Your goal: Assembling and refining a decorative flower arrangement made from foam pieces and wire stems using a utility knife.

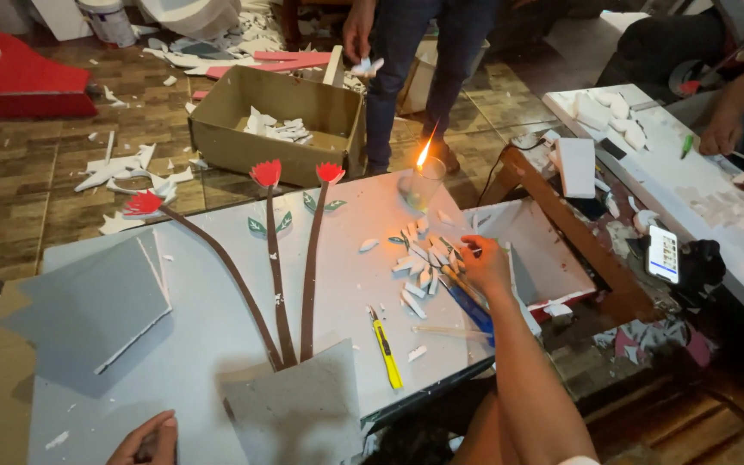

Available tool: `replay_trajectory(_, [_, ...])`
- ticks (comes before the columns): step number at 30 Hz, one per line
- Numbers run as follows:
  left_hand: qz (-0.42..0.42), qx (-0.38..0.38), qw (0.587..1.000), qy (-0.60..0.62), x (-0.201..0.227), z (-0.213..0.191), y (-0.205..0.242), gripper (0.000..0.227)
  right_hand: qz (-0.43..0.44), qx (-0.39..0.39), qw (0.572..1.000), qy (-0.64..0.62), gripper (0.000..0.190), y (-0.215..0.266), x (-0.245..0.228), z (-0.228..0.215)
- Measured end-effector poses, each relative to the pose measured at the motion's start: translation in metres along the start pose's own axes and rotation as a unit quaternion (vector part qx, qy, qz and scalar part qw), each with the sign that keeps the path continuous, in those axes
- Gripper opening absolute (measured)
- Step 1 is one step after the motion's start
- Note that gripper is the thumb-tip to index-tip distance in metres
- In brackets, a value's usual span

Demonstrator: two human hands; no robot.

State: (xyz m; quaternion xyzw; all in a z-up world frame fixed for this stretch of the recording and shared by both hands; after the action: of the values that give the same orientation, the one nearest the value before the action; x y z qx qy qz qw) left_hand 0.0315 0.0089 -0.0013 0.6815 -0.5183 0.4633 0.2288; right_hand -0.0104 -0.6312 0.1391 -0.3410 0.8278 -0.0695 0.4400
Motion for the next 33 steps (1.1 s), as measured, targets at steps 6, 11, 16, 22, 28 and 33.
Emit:
replay_trajectory(6, [-0.018, 0.000, 1.000, 0.010, -0.001, 0.003, 0.002, 0.020, -0.040, -0.063, 0.993, 0.088, 0.026, -0.029, 0.047, 0.044])
replay_trajectory(11, [-0.053, -0.015, 0.998, -0.029, 0.026, -0.010, 0.005, 0.022, 0.081, -0.097, 0.992, 0.010, 0.021, -0.028, 0.039, 0.037])
replay_trajectory(16, [-0.040, 0.003, 0.999, -0.002, 0.026, -0.006, 0.006, 0.020, 0.058, -0.104, 0.992, 0.044, 0.024, -0.030, 0.025, 0.036])
replay_trajectory(22, [-0.032, 0.034, 0.999, -0.012, 0.060, -0.018, 0.013, 0.013, 0.099, -0.133, 0.986, -0.019, 0.026, -0.033, 0.025, 0.041])
replay_trajectory(28, [-0.048, 0.020, 0.999, 0.002, 0.060, -0.017, 0.014, 0.016, 0.194, -0.131, 0.960, -0.156, 0.034, -0.021, 0.003, 0.010])
replay_trajectory(33, [-0.031, 0.057, 0.997, 0.029, 0.059, -0.016, 0.016, 0.013, 0.215, -0.154, 0.936, -0.231, 0.033, -0.013, -0.022, 0.001])
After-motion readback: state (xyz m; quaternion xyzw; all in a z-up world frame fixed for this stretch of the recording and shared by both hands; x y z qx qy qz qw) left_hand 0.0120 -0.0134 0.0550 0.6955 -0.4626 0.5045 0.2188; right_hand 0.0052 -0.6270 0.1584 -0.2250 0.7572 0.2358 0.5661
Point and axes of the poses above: each hand's wrist, its own y-axis away from the middle knuckle, its own z-axis out of the palm, x = y × z, the point moved 3 cm from there along -y, towards the middle knuckle, and after that the axes turned 14 degrees about x, right-handed, at the moved point
